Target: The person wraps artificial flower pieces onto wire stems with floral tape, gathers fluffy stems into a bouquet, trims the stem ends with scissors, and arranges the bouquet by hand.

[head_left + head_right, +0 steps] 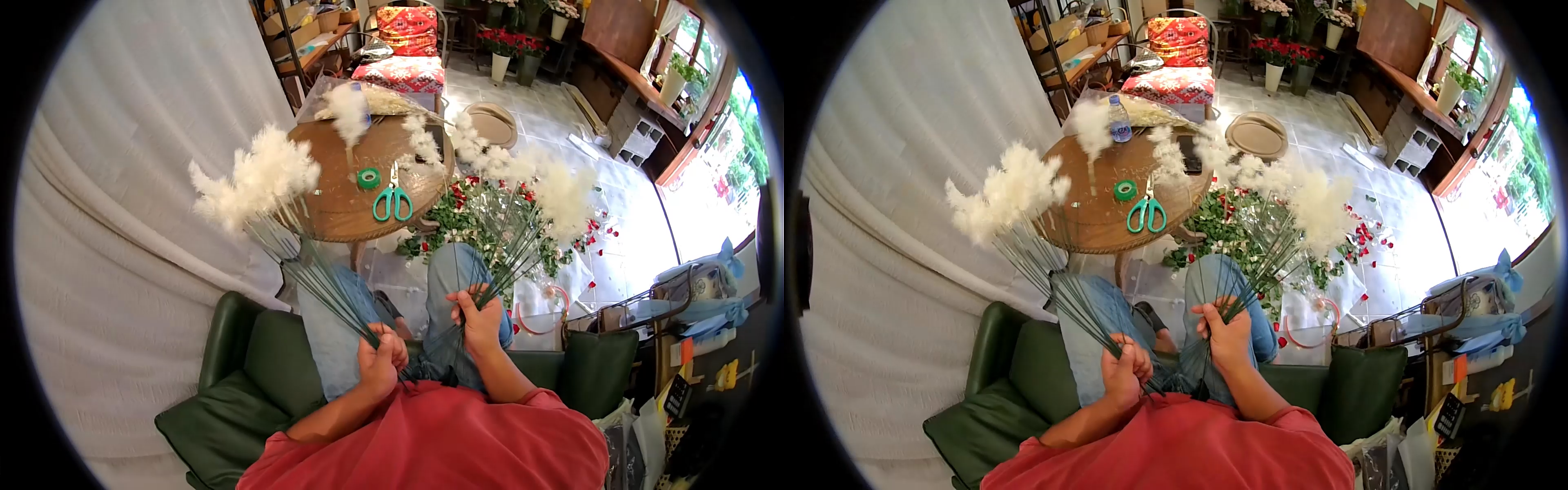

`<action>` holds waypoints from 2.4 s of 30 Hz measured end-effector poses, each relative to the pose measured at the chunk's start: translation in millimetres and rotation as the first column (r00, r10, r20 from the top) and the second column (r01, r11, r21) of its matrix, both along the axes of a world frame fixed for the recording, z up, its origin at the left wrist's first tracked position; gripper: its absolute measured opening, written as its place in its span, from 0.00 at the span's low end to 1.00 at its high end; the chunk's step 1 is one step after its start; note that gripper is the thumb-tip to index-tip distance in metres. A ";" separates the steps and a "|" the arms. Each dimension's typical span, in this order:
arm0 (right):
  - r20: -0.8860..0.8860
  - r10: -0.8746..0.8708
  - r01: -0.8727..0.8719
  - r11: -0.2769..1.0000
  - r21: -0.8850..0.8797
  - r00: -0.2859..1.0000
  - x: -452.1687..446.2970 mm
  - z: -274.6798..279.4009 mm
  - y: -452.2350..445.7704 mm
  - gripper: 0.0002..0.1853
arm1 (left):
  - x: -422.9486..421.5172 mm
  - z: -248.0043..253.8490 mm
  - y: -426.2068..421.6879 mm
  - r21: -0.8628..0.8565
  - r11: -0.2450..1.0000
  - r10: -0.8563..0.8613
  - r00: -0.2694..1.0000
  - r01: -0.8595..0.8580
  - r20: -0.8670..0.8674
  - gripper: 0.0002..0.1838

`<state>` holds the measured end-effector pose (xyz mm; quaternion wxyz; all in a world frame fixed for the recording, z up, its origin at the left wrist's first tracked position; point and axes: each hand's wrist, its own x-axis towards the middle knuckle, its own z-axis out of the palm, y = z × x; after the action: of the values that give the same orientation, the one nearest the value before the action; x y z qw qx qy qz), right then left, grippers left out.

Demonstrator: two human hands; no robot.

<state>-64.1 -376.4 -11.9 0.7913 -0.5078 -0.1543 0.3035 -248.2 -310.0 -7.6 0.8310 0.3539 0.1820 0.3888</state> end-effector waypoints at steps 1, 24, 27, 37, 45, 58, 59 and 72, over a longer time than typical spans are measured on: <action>-0.002 -0.001 0.001 1.000 -0.005 1.000 -1.2 -1.1 0.0 0.09 | 3.6 6.2 1.7 -0.006 1.000 0.007 1.000 -0.007 -0.028 0.07; -0.178 0.185 -0.165 0.979 0.122 0.966 -54.3 1.5 28.1 0.08 | 39.0 -31.9 -8.3 0.164 0.985 0.104 0.948 -0.056 -0.301 0.08; -0.134 0.160 -0.141 0.980 0.141 0.978 -58.3 3.9 28.0 0.08 | 43.4 -36.0 -9.2 0.216 0.972 0.161 0.932 -0.093 -0.324 0.06; 0.005 0.090 -0.090 0.995 -0.044 0.996 -55.7 1.5 15.6 0.05 | 32.8 -17.6 -6.7 -0.010 0.998 0.057 0.950 -0.064 -0.307 0.09; 0.078 0.095 -0.093 0.995 -0.027 0.992 -62.3 -3.9 19.3 0.08 | 33.0 -22.9 -12.1 0.080 0.994 0.101 0.933 -0.078 -0.346 0.03; 0.086 0.252 -0.251 0.968 -0.019 0.964 -53.0 -8.6 10.5 0.18 | 25.2 -30.5 -5.8 0.002 0.999 0.041 0.942 -0.043 -0.332 0.05; 0.084 0.224 -0.222 0.975 -0.022 0.971 -53.5 -6.6 11.5 0.18 | 25.7 -31.9 -5.9 0.008 0.999 0.041 0.942 -0.040 -0.334 0.05; -0.035 0.298 -0.300 0.952 -0.064 0.954 -45.2 1.2 26.2 0.17 | 29.7 -35.9 -4.7 0.300 0.953 0.103 0.898 0.034 -0.427 0.10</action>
<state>-109.3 -350.2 -10.7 0.7204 -0.5015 -0.2088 0.4312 -218.5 -314.7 -43.4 0.6983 0.5505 0.3092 0.3372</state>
